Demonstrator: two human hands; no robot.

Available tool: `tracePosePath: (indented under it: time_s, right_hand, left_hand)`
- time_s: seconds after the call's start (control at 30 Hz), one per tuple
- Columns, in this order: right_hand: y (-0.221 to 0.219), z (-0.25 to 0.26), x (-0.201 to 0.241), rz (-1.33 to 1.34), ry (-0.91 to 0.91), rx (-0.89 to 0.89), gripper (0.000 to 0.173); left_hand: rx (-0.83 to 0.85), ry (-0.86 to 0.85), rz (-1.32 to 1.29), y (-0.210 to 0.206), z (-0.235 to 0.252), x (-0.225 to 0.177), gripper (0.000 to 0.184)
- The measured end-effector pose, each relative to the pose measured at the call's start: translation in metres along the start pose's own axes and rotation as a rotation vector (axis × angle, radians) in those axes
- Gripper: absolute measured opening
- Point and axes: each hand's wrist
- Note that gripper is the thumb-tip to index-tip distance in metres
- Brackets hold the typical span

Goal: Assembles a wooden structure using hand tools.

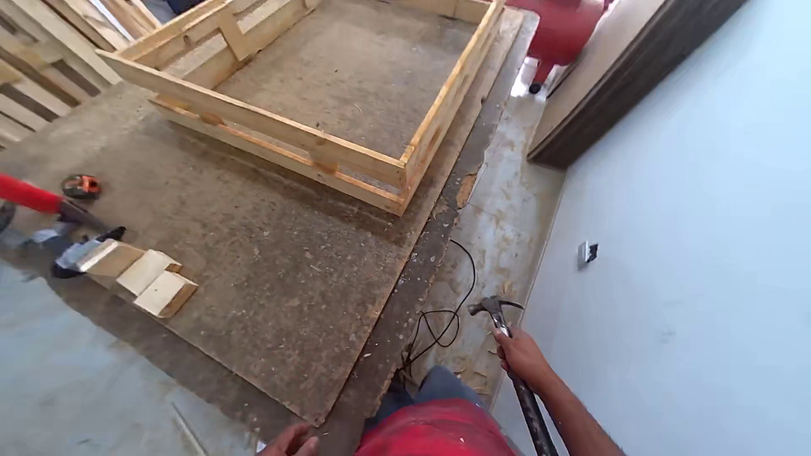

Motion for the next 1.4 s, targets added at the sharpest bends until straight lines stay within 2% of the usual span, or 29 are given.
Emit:
tracePosePath:
  time_s: [0.1,0.2,0.27,0.33,0.47,0.57,0.63,0.73,0.8,0.87,1.03,1.1,1.13,1.2,1.23,1.3,1.37,1.4]
  right_hand:
    - [0.039,-0.011,0.073,-0.139,0.19,0.048,0.034]
    - [0.088,-0.026,0.15,-0.253,0.372,0.087,0.034]
    - [0.121,-0.033,0.205,-0.327,0.46,0.121,0.033]
    - [0.154,-0.032,0.262,-0.416,0.556,0.155,0.033]
    - [0.205,-0.003,0.39,-0.71,0.812,0.255,0.031]
    - [0.213,0.034,0.479,-0.96,0.936,0.354,0.029]
    - [0.204,0.056,0.527,-1.132,0.954,0.419,0.029]
    - [0.178,0.082,0.581,-1.368,0.921,0.538,0.032]
    - [0.156,0.095,0.601,-1.5,0.9,0.629,0.037]
    - [0.134,0.108,0.617,-1.602,0.906,0.714,0.038]
    - [0.099,0.129,0.642,-1.707,0.776,0.928,0.034]
    - [0.098,0.116,0.643,-1.719,0.74,0.885,0.031]
    - [0.103,0.099,0.641,-1.703,0.722,0.805,0.029]
    - [0.098,0.093,0.655,-1.715,0.792,0.76,0.03]
    - [0.086,0.111,0.674,-1.744,0.87,0.831,0.032]
    - [0.069,0.134,0.698,-1.748,0.977,0.864,0.036]
    - [0.068,0.14,0.699,-1.75,0.978,0.879,0.033]
    - [0.071,0.139,0.692,-1.79,0.919,0.924,0.033]
  left_hand:
    - [-0.055,-0.054,-0.101,-0.012,0.017,-0.015,0.045]
    - [-0.179,-0.115,-0.268,-0.017,0.04,-0.053,0.041]
    - [-0.276,-0.189,-0.363,-0.019,0.062,-0.091,0.04]
    - [-0.364,-0.275,-0.406,-0.017,0.094,-0.133,0.047]
    - [-0.572,-0.422,-0.466,-0.01,0.165,-0.255,0.051]
    - [-0.689,-0.415,-0.645,0.002,0.228,-0.35,0.056]
    - [-0.713,-0.326,-0.717,0.017,0.273,-0.407,0.069]
    - [-0.742,-0.131,-0.75,0.033,0.336,-0.46,0.082]
    - [-0.778,0.033,-0.72,0.032,0.363,-0.475,0.084]
    - [-0.842,0.111,-0.702,0.031,0.375,-0.481,0.074]
    - [-0.841,0.057,-0.805,0.031,0.382,-0.47,0.07]
    - [-0.849,0.048,-0.824,0.032,0.383,-0.47,0.071]
    - [-0.85,0.049,-0.824,0.032,0.383,-0.47,0.071]
    - [-0.853,0.045,-0.816,0.032,0.383,-0.471,0.072]
    - [-0.861,0.038,-0.81,0.032,0.384,-0.471,0.07]
    - [-0.875,0.024,-0.813,0.033,0.385,-0.469,0.065]
    - [-0.879,0.025,-0.821,0.033,0.386,-0.47,0.066]
    - [-0.872,0.025,-0.834,0.034,0.385,-0.47,0.067]
Point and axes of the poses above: each hand's wrist, its own z-axis towards the middle knuckle, its own y-axis out of the back of the hand, x = y × z, and after that the axes turned 12 degrees about -z, right-handed
